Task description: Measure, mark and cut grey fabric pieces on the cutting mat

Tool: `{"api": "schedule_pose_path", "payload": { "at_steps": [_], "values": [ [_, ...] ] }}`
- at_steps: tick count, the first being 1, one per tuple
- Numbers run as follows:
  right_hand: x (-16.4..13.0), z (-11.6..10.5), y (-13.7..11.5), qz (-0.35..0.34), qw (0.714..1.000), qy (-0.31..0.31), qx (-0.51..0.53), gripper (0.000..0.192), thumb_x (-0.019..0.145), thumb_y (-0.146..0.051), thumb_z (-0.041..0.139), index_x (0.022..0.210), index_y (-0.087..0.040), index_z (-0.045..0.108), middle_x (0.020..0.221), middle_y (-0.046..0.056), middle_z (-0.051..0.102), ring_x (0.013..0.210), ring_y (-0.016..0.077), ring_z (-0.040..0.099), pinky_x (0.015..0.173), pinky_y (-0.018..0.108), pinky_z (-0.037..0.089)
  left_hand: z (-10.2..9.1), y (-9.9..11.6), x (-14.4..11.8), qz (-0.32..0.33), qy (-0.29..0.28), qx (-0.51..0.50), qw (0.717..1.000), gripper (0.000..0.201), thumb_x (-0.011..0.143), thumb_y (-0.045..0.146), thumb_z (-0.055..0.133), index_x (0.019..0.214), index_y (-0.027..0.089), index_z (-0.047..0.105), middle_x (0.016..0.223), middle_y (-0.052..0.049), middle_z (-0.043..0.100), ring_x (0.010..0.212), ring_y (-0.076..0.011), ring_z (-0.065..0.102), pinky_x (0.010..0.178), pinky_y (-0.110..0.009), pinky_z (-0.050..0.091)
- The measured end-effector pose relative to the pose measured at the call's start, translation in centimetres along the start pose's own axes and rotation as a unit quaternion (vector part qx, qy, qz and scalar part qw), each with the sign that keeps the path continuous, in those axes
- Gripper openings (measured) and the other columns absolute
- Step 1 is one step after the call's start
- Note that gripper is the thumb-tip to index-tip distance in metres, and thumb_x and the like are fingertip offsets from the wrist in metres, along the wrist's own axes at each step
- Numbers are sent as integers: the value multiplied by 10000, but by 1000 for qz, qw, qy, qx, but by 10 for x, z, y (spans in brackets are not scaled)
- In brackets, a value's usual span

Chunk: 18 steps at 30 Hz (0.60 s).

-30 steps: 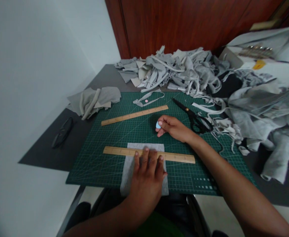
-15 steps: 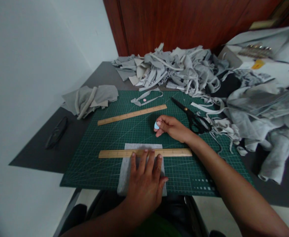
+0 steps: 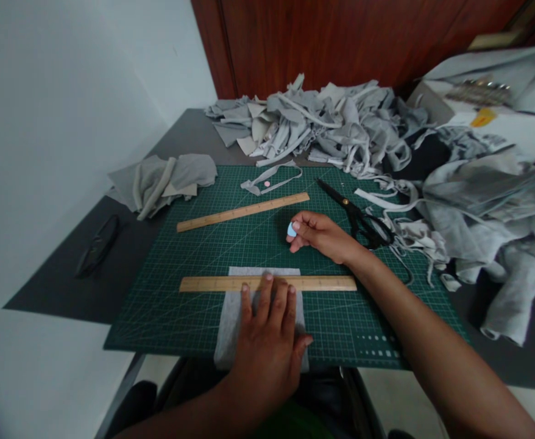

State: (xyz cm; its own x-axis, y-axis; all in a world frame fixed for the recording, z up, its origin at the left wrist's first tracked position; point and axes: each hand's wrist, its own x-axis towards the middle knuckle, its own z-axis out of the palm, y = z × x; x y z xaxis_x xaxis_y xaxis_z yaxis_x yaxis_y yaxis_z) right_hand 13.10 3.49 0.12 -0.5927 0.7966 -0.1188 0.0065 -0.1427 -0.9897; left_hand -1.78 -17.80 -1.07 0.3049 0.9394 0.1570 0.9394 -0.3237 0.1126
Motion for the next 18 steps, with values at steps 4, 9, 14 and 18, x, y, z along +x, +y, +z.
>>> {"api": "schedule_pose_path", "payload": {
  "at_steps": [4, 9, 14, 18],
  "values": [
    [0, 0, 0, 0, 1000, 8, 15, 452, 800, -620, 866, 869, -220, 666, 824, 11, 765, 637, 135, 723, 638, 268, 593, -1, -3, 0, 2, -16, -17, 1000, 716, 1072, 555, 371, 1597, 75, 451, 1720, -170, 334, 1625, -451, 134, 1238, -767, 221],
    [2, -2, 0, 11, 1000, 15, 5, 435, 822, -611, 851, 900, -223, 671, 827, 22, 773, 633, 145, 721, 594, 260, 566, 0, -4, 0, 2, -29, -39, 999, 750, 1072, 572, 358, 1631, 72, 383, 1737, -148, 293, 1636, -434, 91, 1246, -768, 215],
    [4, -5, 4, 0, 999, 18, 37, 413, 802, -587, 880, 912, -235, 695, 841, 4, 766, 633, 124, 712, 640, 266, 584, 0, -6, 0, 1, -38, -55, 998, 782, 1067, 599, 358, 1653, 82, 332, 1748, -134, 263, 1644, -411, 64, 1262, -758, 198],
    [5, -6, 6, 5, 999, 19, 38, 387, 813, -564, 881, 930, -236, 712, 844, 1, 763, 639, 116, 711, 640, 259, 582, -1, -8, 0, 6, -44, -64, 997, 805, 1056, 613, 378, 1659, 83, 317, 1752, -136, 252, 1643, -420, 66, 1266, -761, 187]
  ]
}}
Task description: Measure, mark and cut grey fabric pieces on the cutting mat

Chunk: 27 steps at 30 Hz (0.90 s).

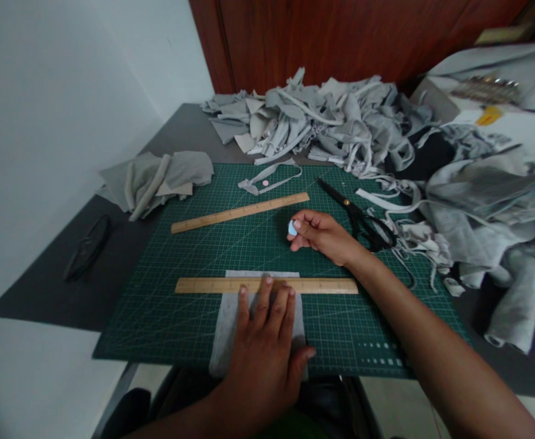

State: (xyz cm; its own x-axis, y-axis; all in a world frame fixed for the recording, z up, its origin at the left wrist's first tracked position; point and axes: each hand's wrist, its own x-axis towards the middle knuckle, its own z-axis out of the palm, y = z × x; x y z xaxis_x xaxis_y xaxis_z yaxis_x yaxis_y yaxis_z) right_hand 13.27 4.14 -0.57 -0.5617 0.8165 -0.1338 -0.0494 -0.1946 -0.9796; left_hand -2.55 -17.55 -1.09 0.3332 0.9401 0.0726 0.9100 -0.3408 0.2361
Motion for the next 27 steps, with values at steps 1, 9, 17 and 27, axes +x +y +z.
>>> {"api": "schedule_pose_path", "payload": {
  "at_steps": [1, 9, 17, 27],
  "values": [
    [0, 0, 0, 3, 1000, 2, 5, 392, 804, -563, 889, 930, -235, 715, 839, 0, 762, 636, 115, 709, 640, 257, 582, 0, 0, 0, 0, 0, -1, 1000, 807, 1053, 610, 388, 1659, 83, 316, 1750, -139, 255, 1642, -424, 64, 1267, -762, 179],
    [-1, 1, -3, 22, 999, 8, 25, 398, 774, -537, 921, 909, -215, 731, 828, 1, 765, 637, 103, 709, 638, 223, 582, -2, 2, -1, 1, -5, 2, 1000, 776, 1073, 621, 337, 1625, 79, 397, 1738, -152, 281, 1635, -424, 117, 1267, -748, 202],
    [-2, 4, -7, 26, 999, 14, 29, 398, 751, -544, 934, 872, -223, 731, 813, 9, 755, 624, 118, 696, 626, 243, 603, -3, 3, -1, 3, 5, 24, 1000, 734, 1064, 583, 369, 1593, 83, 459, 1718, -140, 347, 1626, -418, 162, 1254, -748, 249],
    [-1, 1, -5, 30, 999, 2, 31, 377, 769, -532, 927, 878, -227, 735, 826, 7, 750, 636, 111, 696, 626, 231, 602, 2, 5, -1, 8, 32, 70, 997, 767, 1065, 629, 342, 1587, 81, 467, 1692, -136, 406, 1599, -422, 202, 1251, -705, 246]
  ]
}}
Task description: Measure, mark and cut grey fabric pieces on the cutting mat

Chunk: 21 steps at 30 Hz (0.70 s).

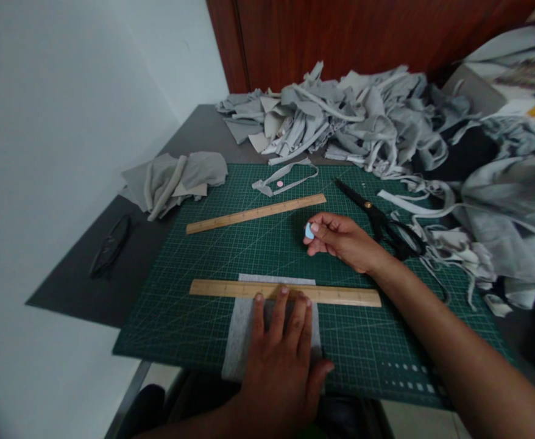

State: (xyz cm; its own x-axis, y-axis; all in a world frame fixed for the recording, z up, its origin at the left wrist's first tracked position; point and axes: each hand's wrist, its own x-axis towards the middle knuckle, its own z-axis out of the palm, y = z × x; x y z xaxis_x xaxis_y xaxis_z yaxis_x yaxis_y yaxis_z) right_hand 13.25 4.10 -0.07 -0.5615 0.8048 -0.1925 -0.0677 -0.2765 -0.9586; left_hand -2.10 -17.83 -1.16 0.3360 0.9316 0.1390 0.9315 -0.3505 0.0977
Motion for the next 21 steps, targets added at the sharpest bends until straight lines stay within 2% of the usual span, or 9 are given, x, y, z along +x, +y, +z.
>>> {"api": "schedule_pose_path", "payload": {
  "at_steps": [7, 21],
  "values": [
    [0, -1, 1, 2, 1000, -5, -12, 376, 803, -536, 900, 903, -218, 728, 839, 12, 756, 652, 114, 702, 643, 242, 596, 0, -2, 1, 3, 4, -12, 1000, 730, 1053, 587, 408, 1600, 105, 452, 1675, -129, 437, 1582, -414, 257, 1247, -668, 260],
    [1, 0, 1, 0, 1000, -6, -20, 379, 816, -553, 882, 916, -229, 714, 844, 16, 753, 643, 126, 695, 664, 280, 612, 1, -4, 0, 2, 2, -22, 1000, 774, 1035, 600, 443, 1621, 96, 407, 1706, -114, 386, 1603, -404, 211, 1282, -650, 202]
  ]
}}
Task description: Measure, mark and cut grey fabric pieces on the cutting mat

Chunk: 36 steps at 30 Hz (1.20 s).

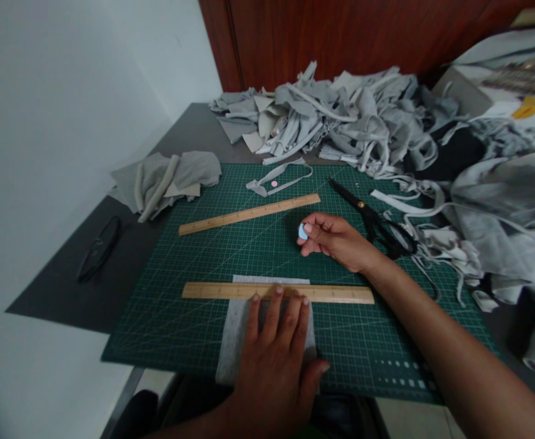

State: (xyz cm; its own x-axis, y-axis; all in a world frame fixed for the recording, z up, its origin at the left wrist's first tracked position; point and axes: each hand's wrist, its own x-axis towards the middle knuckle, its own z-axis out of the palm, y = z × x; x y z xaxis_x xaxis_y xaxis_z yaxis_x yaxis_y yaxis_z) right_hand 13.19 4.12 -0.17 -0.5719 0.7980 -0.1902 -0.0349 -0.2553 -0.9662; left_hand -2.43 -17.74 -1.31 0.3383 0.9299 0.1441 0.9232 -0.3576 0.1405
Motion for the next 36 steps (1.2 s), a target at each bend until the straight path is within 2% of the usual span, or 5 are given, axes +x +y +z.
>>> {"api": "schedule_pose_path", "payload": {
  "at_steps": [11, 14, 19, 30, 36],
  "values": [
    [0, -1, 0, 11, 1000, 3, 0, 398, 795, -566, 894, 900, -226, 715, 836, 21, 764, 643, 132, 704, 659, 279, 610, 4, 2, -2, -1, 22, 25, 999, 782, 1044, 586, 434, 1631, 74, 370, 1722, -145, 342, 1607, -405, 202, 1279, -632, 173],
    [0, -2, 1, 6, 1000, -1, -3, 382, 810, -554, 887, 909, -226, 717, 848, 24, 764, 646, 132, 704, 656, 280, 610, 5, 3, -2, -9, 23, 22, 999, 876, 1023, 705, 406, 1639, 85, 354, 1732, -190, 295, 1623, -411, 157, 1276, -629, 177],
    [0, -4, 3, 8, 1000, 3, 1, 373, 806, -543, 895, 921, -228, 732, 861, 24, 770, 651, 129, 704, 642, 268, 604, 6, 4, 0, -47, 16, 0, 999, 1106, 861, 952, 385, 1633, 160, 372, 1726, -234, 273, 1622, -498, 57, 1229, -754, 132],
    [-1, -4, 3, 10, 1000, 10, -7, 368, 809, -538, 894, 917, -219, 744, 856, 30, 772, 643, 124, 705, 625, 251, 598, 10, 6, -2, -45, 26, 17, 999, 1128, 872, 954, 338, 1657, 145, 320, 1700, -265, 303, 1608, -516, 104, 1228, -725, 97],
    [-1, 0, 0, 19, 1000, 19, 4, 407, 747, -546, 936, 901, -221, 746, 831, 19, 770, 631, 120, 711, 624, 239, 602, 9, 7, -2, -38, 39, 40, 998, 1101, 872, 953, 340, 1637, 162, 371, 1661, -249, 386, 1593, -513, 169, 1224, -697, 99]
  ]
}}
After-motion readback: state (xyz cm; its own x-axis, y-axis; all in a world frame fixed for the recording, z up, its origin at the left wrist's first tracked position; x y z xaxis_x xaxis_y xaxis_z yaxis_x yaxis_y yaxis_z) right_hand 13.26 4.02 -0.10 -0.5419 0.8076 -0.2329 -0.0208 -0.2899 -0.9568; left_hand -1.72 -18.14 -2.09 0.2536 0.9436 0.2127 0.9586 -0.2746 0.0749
